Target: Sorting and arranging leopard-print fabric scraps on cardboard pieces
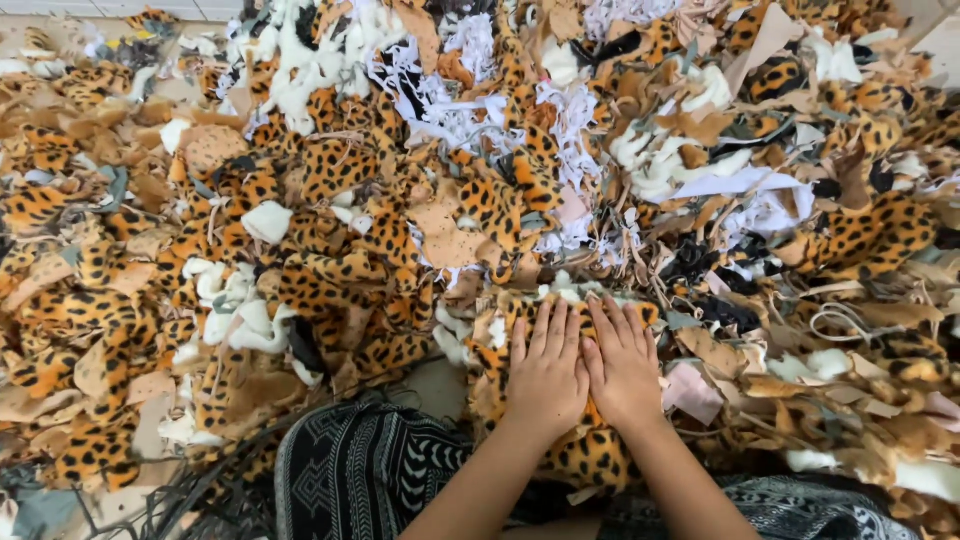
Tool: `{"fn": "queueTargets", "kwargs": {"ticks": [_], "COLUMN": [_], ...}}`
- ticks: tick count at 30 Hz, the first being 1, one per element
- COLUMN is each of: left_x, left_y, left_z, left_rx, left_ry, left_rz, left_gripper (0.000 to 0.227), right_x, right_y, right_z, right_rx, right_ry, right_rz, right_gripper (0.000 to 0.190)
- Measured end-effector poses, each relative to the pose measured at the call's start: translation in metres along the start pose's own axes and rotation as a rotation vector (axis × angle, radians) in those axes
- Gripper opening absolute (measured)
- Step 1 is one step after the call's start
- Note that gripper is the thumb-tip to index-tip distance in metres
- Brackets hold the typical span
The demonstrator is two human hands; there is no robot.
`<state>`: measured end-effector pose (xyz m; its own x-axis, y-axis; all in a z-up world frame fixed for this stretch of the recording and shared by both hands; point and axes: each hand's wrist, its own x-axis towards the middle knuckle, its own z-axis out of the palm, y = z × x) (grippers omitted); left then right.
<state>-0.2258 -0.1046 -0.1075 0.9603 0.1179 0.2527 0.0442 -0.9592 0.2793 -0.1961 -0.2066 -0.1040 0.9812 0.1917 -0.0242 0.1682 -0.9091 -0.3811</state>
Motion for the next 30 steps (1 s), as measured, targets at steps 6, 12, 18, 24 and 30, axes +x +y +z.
{"fn": "queueTargets", "kwargs": {"ticks": [6,12,18,24,30], "left_x": [-0.001,0.046,0.112,0.149,0.140], "left_y": [-0.034,-0.050,-0.089,-0.094,-0.114], "left_z": [-0.022,-0.112,-0.081,-0.073,-0.104], "left_rx": [-0.182,-0.631,-0.776,-0.966,-1.230], "left_ry": [-0.088,-0.194,-0.001,-0.127,0.100], "left_rz": [0.233,0.068,-0.219,-0.449,-0.507], "left_gripper": [0.059,0.043,0.025,0.030,0.027], "right_x": [-0.008,0.008,0.073,0.179,0.129], "right_y": [-0.022,-0.060,-0.055,-0.074,-0.131], "right_z": [-0.024,-0.098,-0.079,-0.007,-0.122], "right_rx": [0.008,-0.051,-0.001,-0.035,0.728], "right_ry": [-0.031,-0.323,0.048,0.015,0.130], "right_rz": [0.027,0.096,-0.091,-0.201,-0.280], "right_gripper": [0.064,0.066,0.033,0.042,0.028]}}
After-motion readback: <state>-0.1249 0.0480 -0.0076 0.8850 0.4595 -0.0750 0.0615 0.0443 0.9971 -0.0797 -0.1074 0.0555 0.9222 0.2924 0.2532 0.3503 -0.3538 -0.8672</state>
